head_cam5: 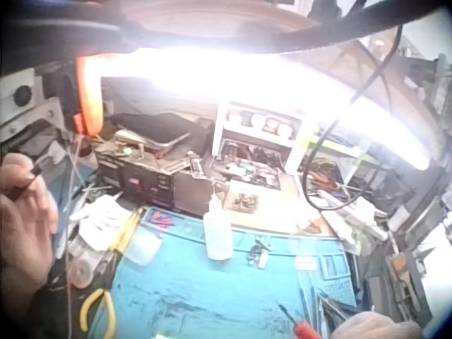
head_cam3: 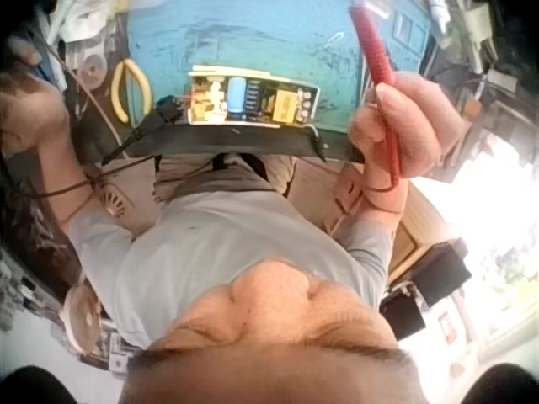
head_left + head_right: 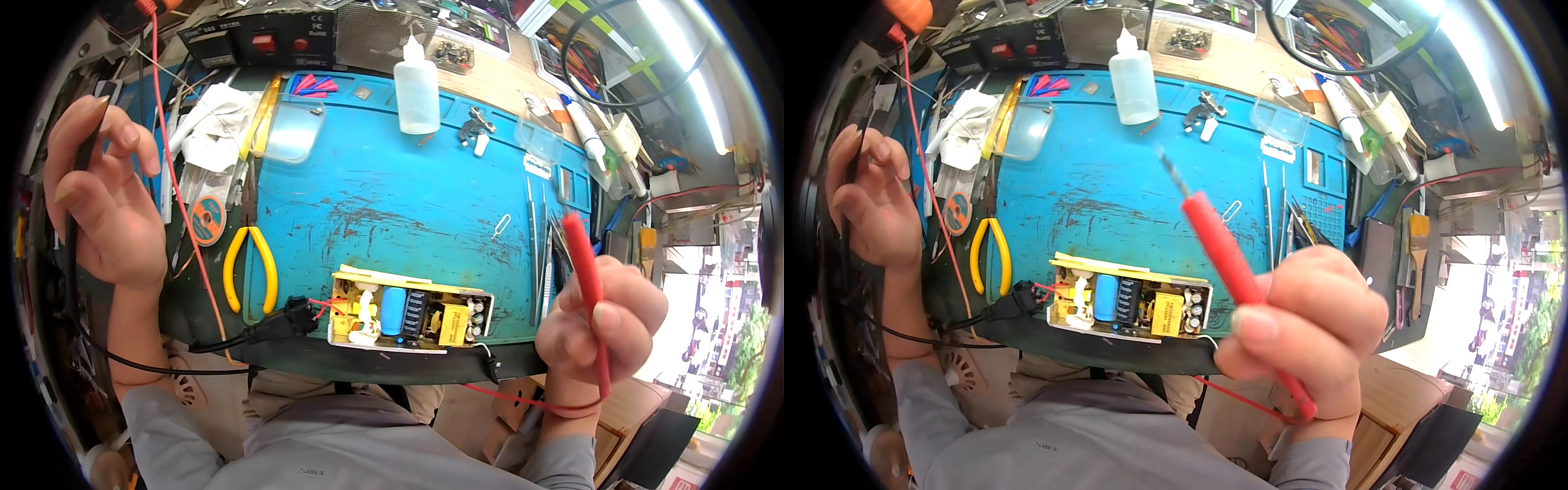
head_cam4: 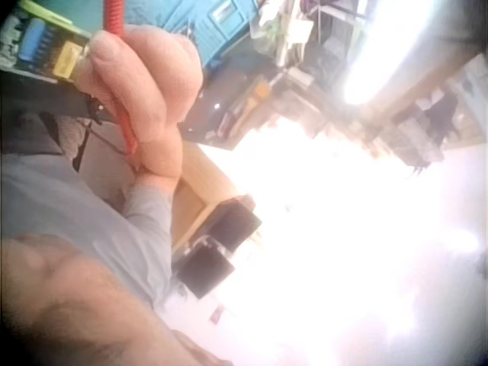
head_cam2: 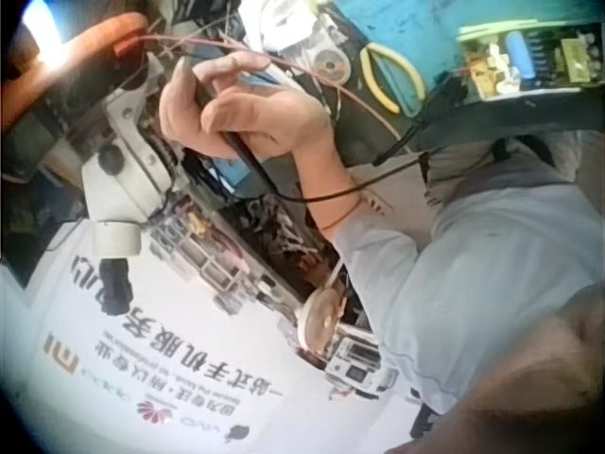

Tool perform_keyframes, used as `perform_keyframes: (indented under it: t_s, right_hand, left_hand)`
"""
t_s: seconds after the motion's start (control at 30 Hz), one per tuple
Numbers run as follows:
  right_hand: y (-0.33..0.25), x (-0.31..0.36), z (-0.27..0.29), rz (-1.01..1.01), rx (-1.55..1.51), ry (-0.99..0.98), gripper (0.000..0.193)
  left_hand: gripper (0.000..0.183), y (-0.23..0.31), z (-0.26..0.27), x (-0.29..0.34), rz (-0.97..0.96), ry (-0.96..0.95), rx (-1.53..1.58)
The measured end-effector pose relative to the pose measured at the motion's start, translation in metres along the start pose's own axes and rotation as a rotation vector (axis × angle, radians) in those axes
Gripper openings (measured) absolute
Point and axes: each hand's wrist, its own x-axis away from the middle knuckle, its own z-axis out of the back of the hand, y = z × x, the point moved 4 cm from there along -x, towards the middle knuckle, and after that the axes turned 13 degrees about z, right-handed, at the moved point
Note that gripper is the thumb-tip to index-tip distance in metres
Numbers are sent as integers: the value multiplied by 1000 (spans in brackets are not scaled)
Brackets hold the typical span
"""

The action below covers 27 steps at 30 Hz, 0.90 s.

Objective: The person uses a multimeter to test points on a green circuit board, moving the probes across various components and traces. They flip the board over to inspect the underside and continue testing different areas.

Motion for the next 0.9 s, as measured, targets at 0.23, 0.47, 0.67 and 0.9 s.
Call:
perform_keyframes:
  t_s: [0.23, 0.47, 0.67, 0.9]
  right_hand:
    - [13, 12, 13, -166, 125, -37, 39]
    - [26, 14, 8, -225, -19, 69, 26]
    - [30, 15, 9, -253, -100, 96, 24]
    - [30, 10, 11, -223, 4, 52, 23]
  left_hand:
    - [66, 3, -4, 2, 33, -3, -38]
    - [60, 0, -5, 5, -74, -187, 85]
    - [56, 0, -8, 12, 0, -144, 72]
    - [55, -5, -3, 12, 20, -135, 92]
